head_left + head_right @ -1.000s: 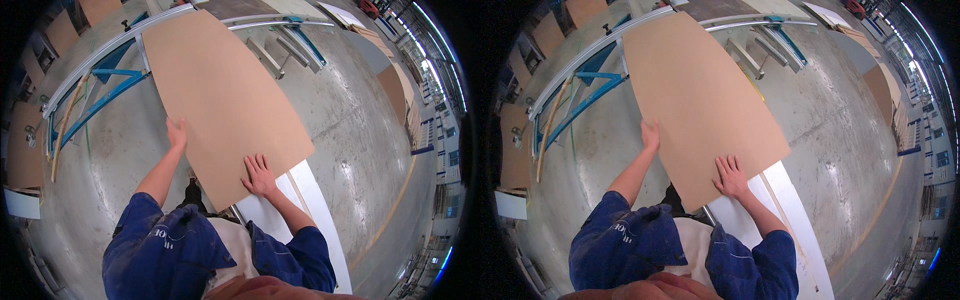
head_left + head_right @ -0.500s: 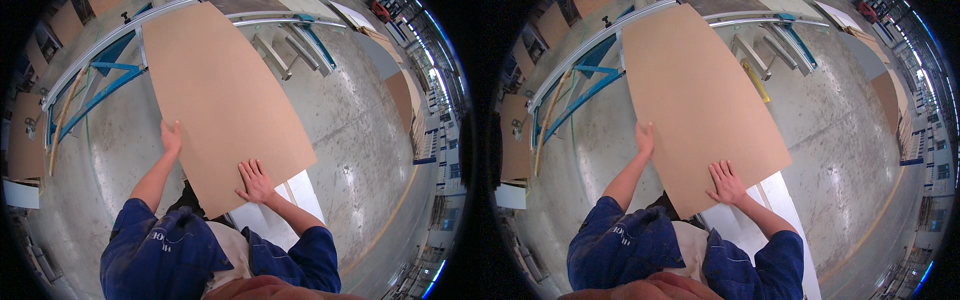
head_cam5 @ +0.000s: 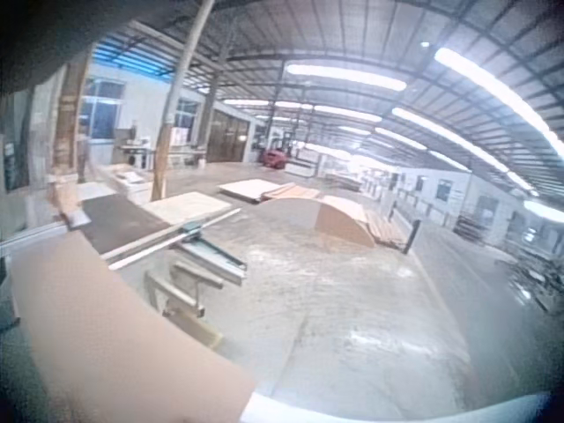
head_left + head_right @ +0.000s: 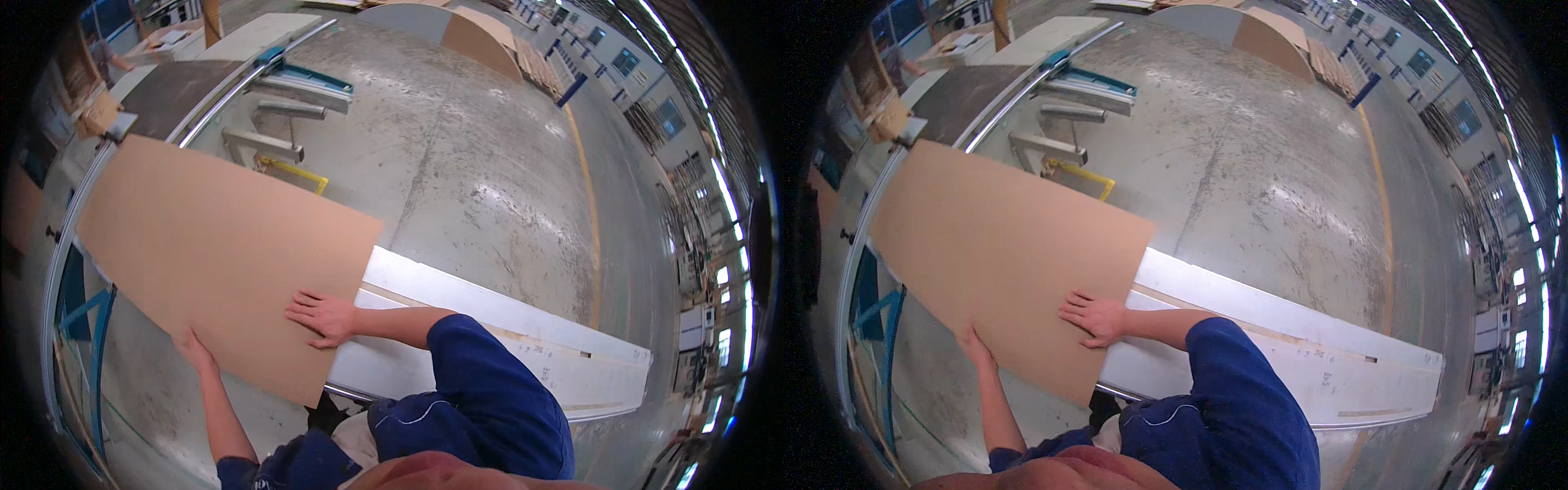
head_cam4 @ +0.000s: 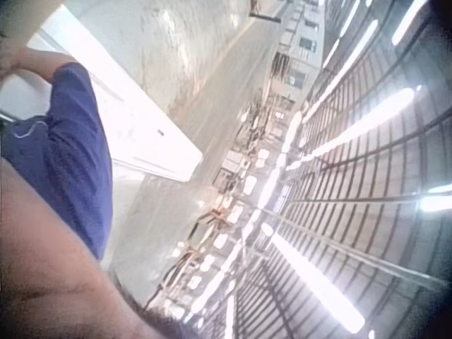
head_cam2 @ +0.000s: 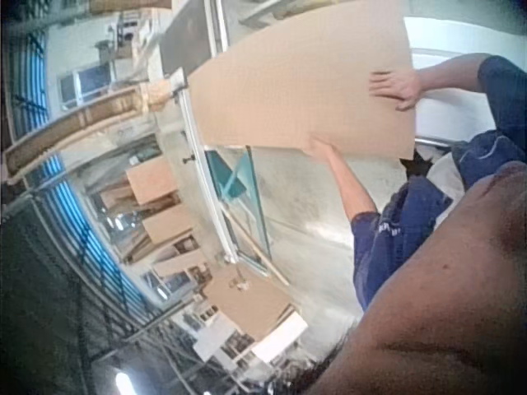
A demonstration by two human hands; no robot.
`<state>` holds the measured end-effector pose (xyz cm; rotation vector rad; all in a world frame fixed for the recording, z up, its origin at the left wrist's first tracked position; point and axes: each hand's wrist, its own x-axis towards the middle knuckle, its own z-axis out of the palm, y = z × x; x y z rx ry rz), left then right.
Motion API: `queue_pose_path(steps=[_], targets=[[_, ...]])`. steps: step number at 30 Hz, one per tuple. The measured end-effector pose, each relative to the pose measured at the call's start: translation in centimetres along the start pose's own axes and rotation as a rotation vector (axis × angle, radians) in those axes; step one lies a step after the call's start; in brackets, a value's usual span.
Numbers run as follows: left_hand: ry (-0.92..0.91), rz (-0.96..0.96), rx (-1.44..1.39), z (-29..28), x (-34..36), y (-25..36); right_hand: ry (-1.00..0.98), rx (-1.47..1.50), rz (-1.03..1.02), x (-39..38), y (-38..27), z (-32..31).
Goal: The person positions and slides large wooden panels through a table saw in an industrial woodworking setting.
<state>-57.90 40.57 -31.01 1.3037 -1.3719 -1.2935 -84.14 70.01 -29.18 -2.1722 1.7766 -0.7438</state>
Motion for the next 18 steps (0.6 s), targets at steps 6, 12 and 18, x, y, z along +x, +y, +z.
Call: queue_pose_path(steps=[6,12,18], targets=[[-0.175,-0.459,-0.479,-3.1,-12.0,-4.5,-0.051,-0.023,-0.02,1.6,-0.4,-0.7],[-0.585,-0.654,-0.043,-2.8,-24.4,-8.1,0.059,-0.046,-0.06,4.3,0.8,1.1],[-0.654,-0.506,-0.223,0.5,-26.8,-4.7,0.115,0.09,-0.061,8.3,2.1,1.0]])
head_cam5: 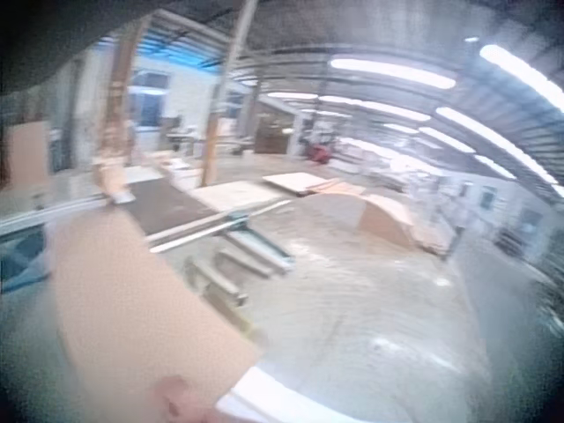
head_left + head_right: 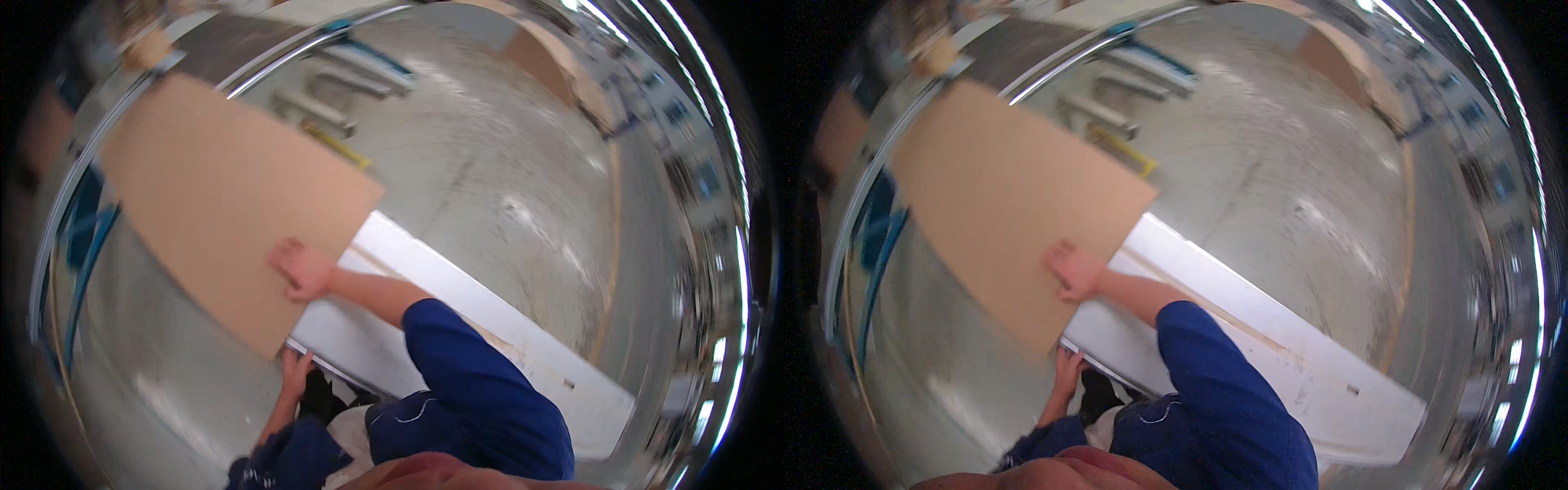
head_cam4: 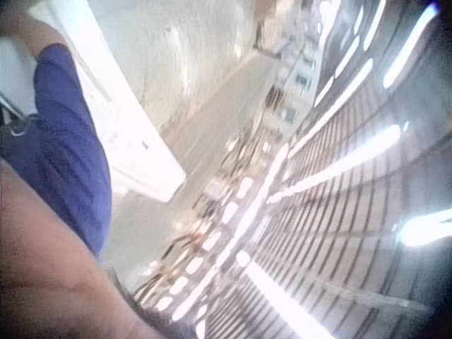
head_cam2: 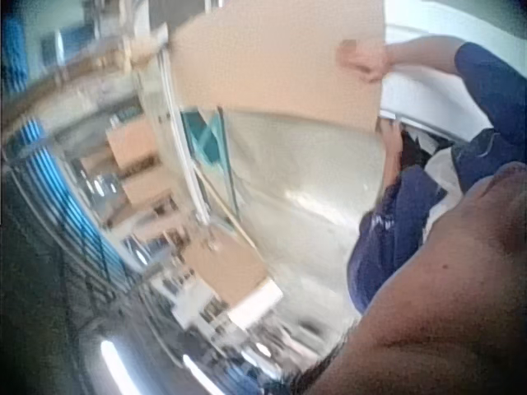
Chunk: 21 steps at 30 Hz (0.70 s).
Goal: The person positions and slides large wooden panels through a table saw in an industrial woodworking setting.
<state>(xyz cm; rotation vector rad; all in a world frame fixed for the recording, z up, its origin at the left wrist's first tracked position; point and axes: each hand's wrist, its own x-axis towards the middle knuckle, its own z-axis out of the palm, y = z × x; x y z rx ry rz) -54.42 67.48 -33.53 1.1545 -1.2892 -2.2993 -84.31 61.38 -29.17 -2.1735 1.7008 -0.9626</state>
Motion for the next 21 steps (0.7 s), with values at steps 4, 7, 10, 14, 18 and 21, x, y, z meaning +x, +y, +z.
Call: queue_pose_path(steps=[4,7,10,14,18,21], targets=[[0.055,0.102,0.585,1.1,2.3,4.6,0.009,-0.113,-0.016,2.7,0.0,-0.9],[0.174,-0.066,0.439,2.5,2.8,7.2,-0.036,-0.157,-0.011,4.1,-0.2,-1.2],[0.174,-0.093,0.362,2.4,2.5,9.1,-0.055,-0.183,-0.006,5.2,-0.2,-1.2],[0.109,-0.171,0.381,1.0,3.1,10.9,-0.054,-0.191,-0.013,6.9,0.2,-0.7],[0.105,-0.217,0.396,-0.4,4.5,12.7,-0.038,-0.187,-0.019,9.2,1.2,0.2],[0.088,-0.246,0.394,-1.4,5.2,14.5,-0.037,-0.189,-0.023,11.3,1.8,0.5]])
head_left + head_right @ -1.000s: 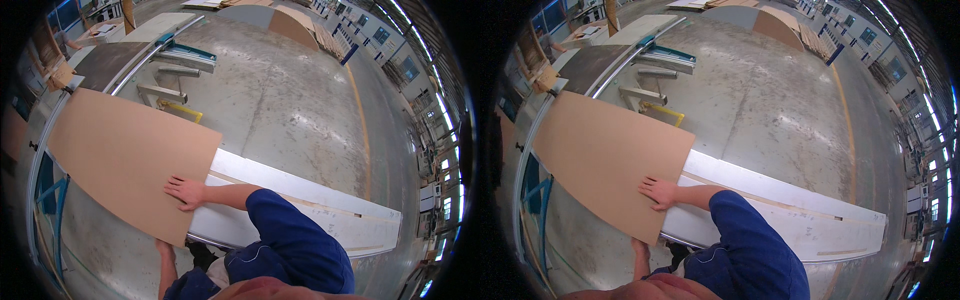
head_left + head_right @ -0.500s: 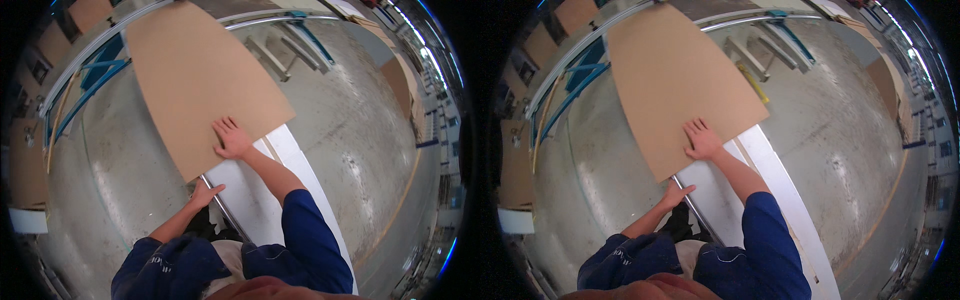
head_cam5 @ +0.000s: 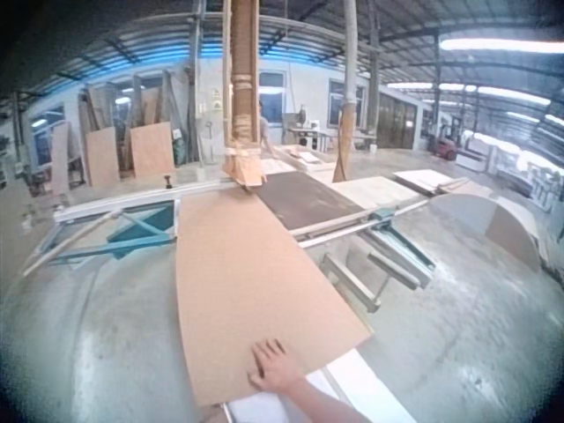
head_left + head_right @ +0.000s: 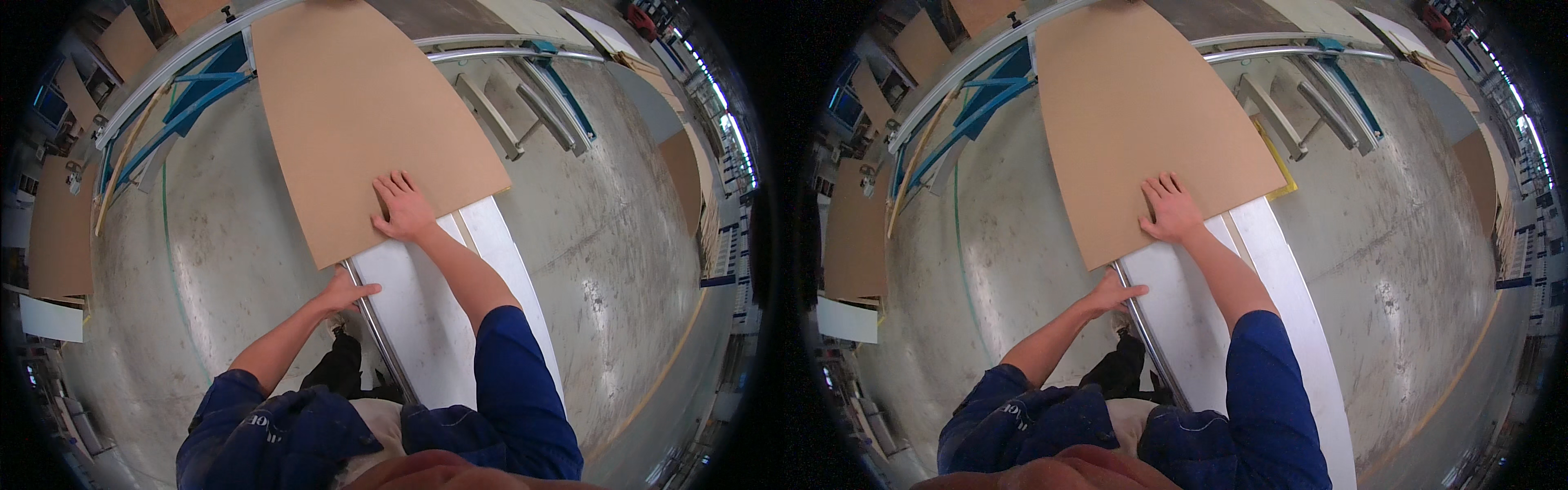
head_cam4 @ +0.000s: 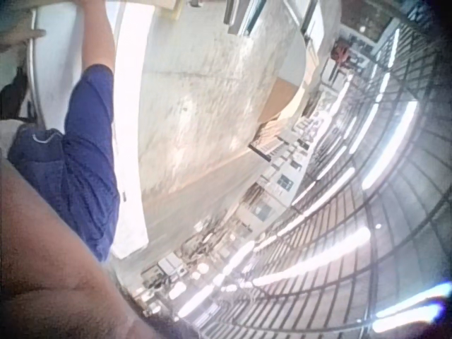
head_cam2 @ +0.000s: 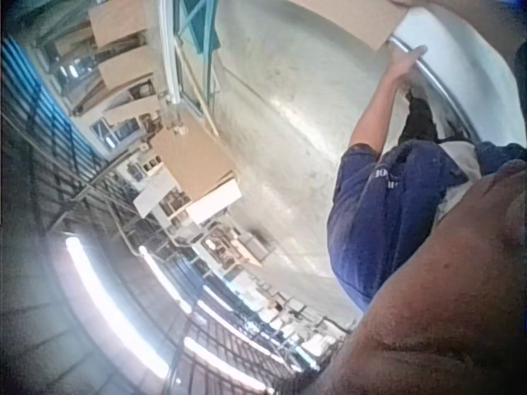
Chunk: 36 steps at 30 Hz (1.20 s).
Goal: The person positions and slides large wooden panels through a table saw in an industrial woodworking setting.
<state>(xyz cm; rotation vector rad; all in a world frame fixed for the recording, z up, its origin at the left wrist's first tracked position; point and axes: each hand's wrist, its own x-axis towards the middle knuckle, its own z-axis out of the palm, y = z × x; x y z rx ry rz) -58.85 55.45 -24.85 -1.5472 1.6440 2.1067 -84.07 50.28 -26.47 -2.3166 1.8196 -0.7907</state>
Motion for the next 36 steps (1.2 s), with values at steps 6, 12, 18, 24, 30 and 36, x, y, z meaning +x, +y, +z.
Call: queue_pose_path(steps=[6,12,18,24,30,36], targets=[[-0.028,0.007,0.013,-2.5,1.6,2.1,-0.021,-0.004,-0.001,3.2,1.5,1.0],[-0.067,-0.037,-0.051,-4.5,2.9,3.5,-0.024,-0.002,-0.009,5.8,2.2,1.7],[-0.015,0.089,-0.041,0.0,0.8,-4.1,-0.03,-0.022,-0.02,-1.2,-1.2,3.2],[0.071,0.096,-0.086,-0.9,2.8,-6.2,-0.075,-0.005,-0.005,0.0,-0.7,4.5],[0.214,0.3,0.126,-4.8,4.2,-3.8,-0.019,0.009,-0.041,5.4,1.1,6.1],[0.104,0.102,-0.03,-9.2,4.1,-0.2,-0.099,-0.009,-0.036,9.8,1.2,7.0]])
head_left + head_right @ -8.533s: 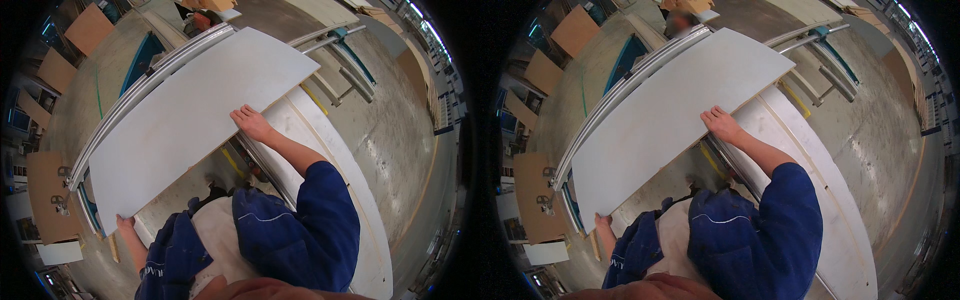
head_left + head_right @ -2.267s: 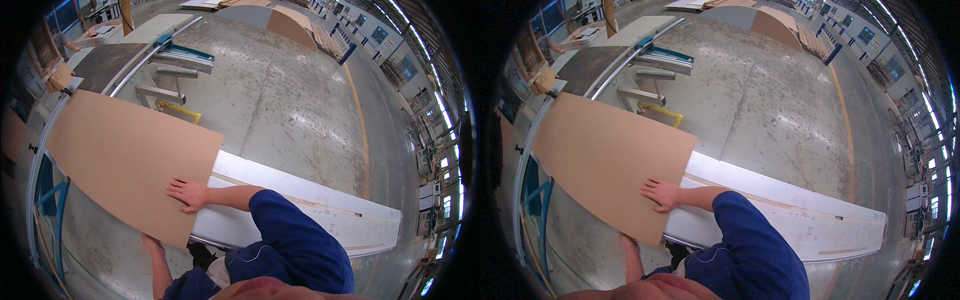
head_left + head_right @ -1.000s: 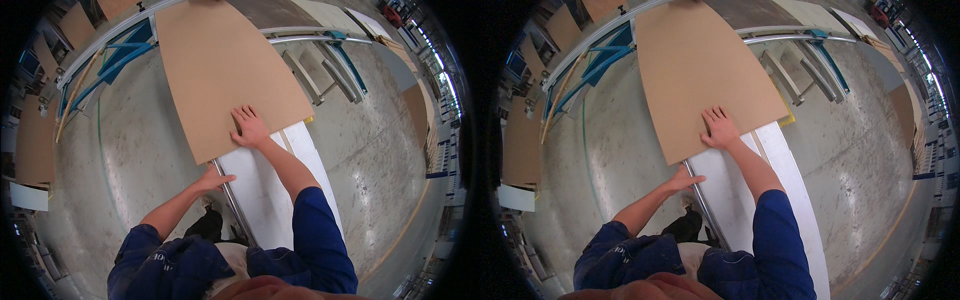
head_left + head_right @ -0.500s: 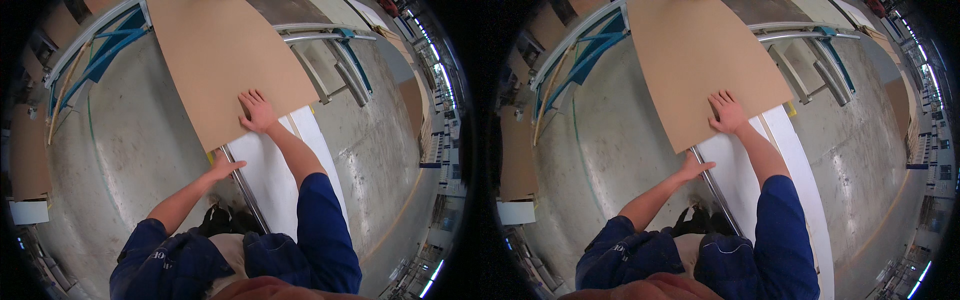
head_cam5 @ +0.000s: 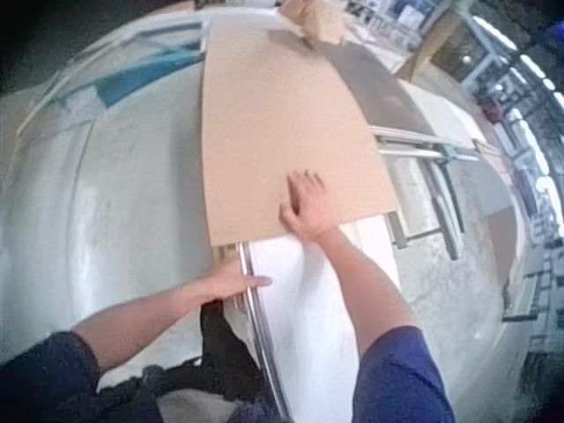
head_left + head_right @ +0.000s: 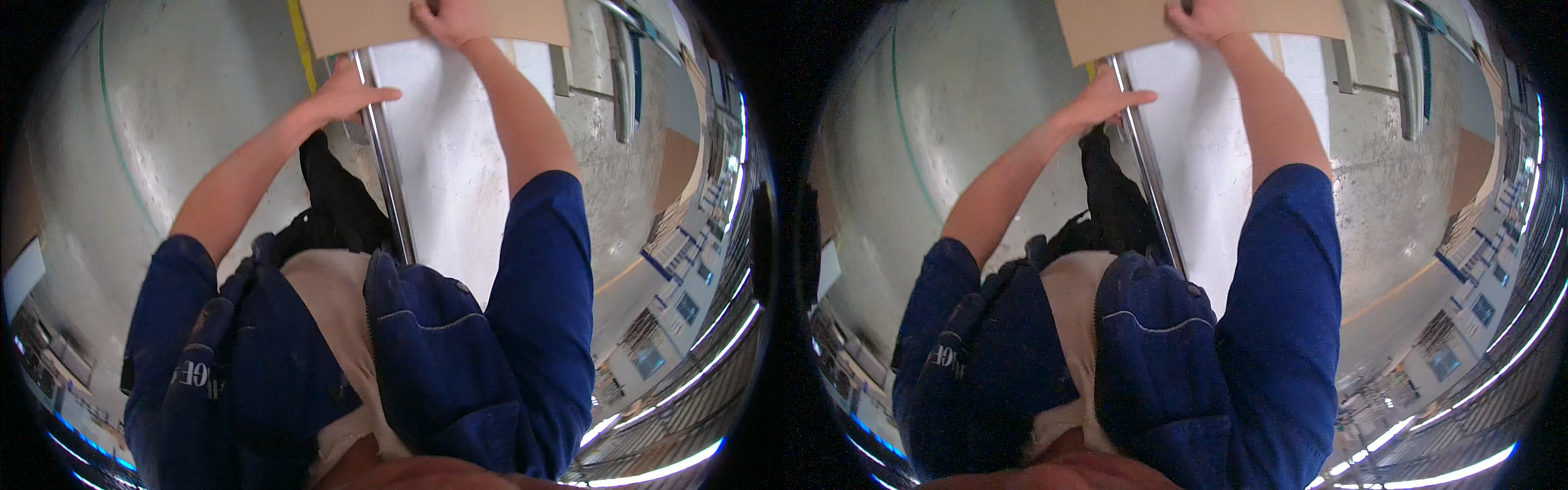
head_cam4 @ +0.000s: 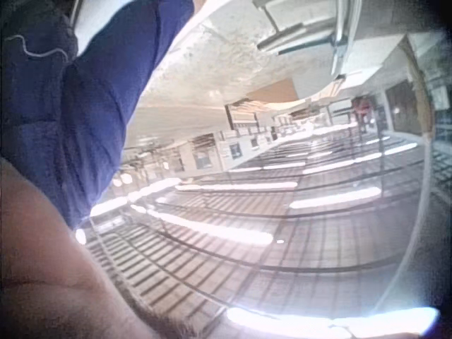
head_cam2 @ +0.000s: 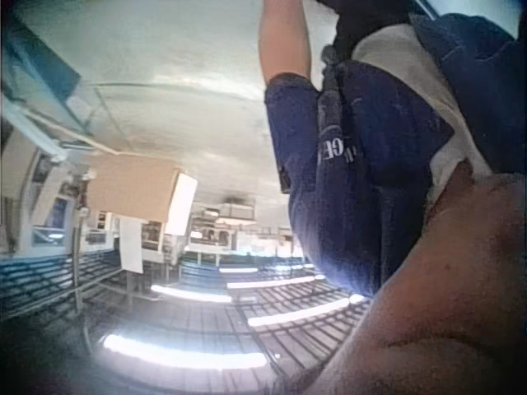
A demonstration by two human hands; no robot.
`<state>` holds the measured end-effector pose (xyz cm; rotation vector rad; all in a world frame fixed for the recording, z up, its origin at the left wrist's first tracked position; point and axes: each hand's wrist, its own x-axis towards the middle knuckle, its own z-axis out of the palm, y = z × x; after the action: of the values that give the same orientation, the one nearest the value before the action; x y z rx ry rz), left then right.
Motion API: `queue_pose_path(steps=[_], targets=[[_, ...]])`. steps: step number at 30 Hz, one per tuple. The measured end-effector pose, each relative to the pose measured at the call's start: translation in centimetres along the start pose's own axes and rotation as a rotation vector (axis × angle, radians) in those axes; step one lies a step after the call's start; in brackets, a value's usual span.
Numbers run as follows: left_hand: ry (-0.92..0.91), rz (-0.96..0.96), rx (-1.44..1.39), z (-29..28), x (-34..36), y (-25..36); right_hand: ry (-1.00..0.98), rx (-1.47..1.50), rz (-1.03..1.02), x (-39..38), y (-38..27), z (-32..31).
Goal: The person positions and slides large wooden panels through a table saw in an industrial woodworking setting.
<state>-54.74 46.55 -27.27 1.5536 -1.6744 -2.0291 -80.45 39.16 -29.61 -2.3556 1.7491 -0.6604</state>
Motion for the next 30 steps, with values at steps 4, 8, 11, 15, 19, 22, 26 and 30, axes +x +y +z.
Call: queue_pose_path(steps=[4,8,11,15,19,22,26,30], targets=[[-0.004,-0.065,0.072,-2.9,1.3,1.8,0.051,0.005,-0.028,4.1,-0.1,0.2],[-0.066,-0.071,0.097,-5.1,4.6,2.4,0.049,-0.011,-0.013,7.2,1.5,0.1],[0.154,0.278,0.249,-6.4,7.0,2.7,0.048,-0.061,-0.024,9.9,3.2,1.1],[0.005,-0.004,0.078,-8.1,11.1,4.1,0.019,-0.134,0.016,12.8,6.1,2.5],[0.038,0.075,0.043,-8.9,15.2,5.7,0.023,-0.06,0.035,15.0,9.1,3.1],[-0.016,-0.018,-0.008,-9.8,17.6,6.8,0.04,-0.059,0.041,16.6,11.0,4.1],[-0.011,-0.046,-0.031,-11.2,20.6,9.0,0.043,-0.039,0.052,19.4,13.9,5.4],[-0.014,-0.056,-0.028,-12.8,23.1,11.2,0.024,-0.049,0.042,22.1,15.8,6.5]])
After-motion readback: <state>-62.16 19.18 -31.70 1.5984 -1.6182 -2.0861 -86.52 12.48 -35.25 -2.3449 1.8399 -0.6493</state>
